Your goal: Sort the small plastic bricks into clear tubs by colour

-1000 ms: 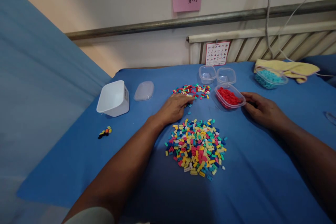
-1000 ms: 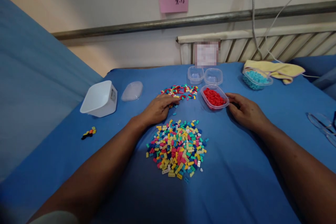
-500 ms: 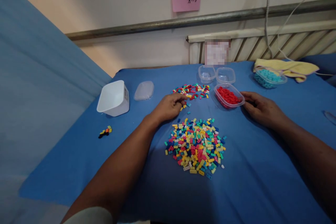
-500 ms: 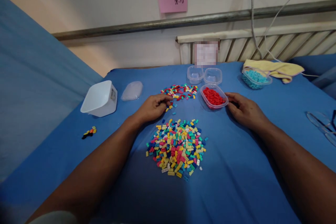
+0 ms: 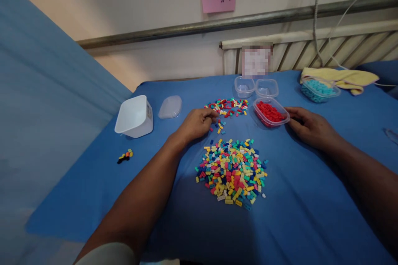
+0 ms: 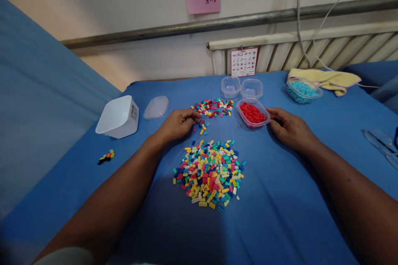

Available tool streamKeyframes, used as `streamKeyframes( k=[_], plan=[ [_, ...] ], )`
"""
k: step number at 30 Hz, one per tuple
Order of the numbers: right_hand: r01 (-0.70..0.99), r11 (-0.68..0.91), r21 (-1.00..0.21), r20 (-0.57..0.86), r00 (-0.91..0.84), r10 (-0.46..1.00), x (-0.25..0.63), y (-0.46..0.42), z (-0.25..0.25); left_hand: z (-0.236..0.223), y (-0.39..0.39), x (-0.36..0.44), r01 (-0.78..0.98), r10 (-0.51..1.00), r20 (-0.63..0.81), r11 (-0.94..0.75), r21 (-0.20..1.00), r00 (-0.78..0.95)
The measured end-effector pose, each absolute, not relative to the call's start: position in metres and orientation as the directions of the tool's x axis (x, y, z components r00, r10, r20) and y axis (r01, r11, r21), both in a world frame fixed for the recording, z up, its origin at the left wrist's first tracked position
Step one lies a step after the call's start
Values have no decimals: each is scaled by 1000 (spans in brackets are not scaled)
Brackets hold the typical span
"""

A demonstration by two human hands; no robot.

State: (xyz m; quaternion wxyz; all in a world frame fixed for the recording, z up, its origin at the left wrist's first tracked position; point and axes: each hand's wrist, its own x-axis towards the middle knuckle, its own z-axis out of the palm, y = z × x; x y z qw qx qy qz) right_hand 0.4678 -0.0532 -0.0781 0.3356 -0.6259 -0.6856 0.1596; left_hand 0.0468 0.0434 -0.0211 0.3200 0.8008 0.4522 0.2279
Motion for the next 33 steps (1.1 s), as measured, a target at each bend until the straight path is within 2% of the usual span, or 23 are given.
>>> streamKeyframes(
  k=[5, 10, 13, 17, 22, 27, 33],
  plan=[
    [767, 151, -624, 249, 11, 969, 468, -53, -77, -18, 57, 33, 524, 926, 33, -243, 816, 377],
    [755, 159, -636, 249, 6, 968, 469, -53, -79, -8, 49, 36, 444, 825, -189, -82, 892, 533],
    [762, 159, -628, 257, 11, 966, 469, -53, -79, -5, 44, 44, 389, 824, -120, -128, 912, 554],
    [742, 166, -650, 252, 5, 968, 468, -53, -79, -7, 42, 50, 453, 833, -3, -298, 840, 554],
    [754, 174, -634, 271, 5, 963, 468, -53, -78, -13, 37, 55, 552, 743, 42, -533, 642, 668],
    [753, 185, -632, 280, -1, 960, 470, -51, -80, -16, 39, 56, 626, 747, 74, -602, 496, 661],
    [742, 208, -637, 294, -16, 956, 471, -51, -83, -17, 38, 59, 566, 664, 92, -694, 444, 742]
  ],
)
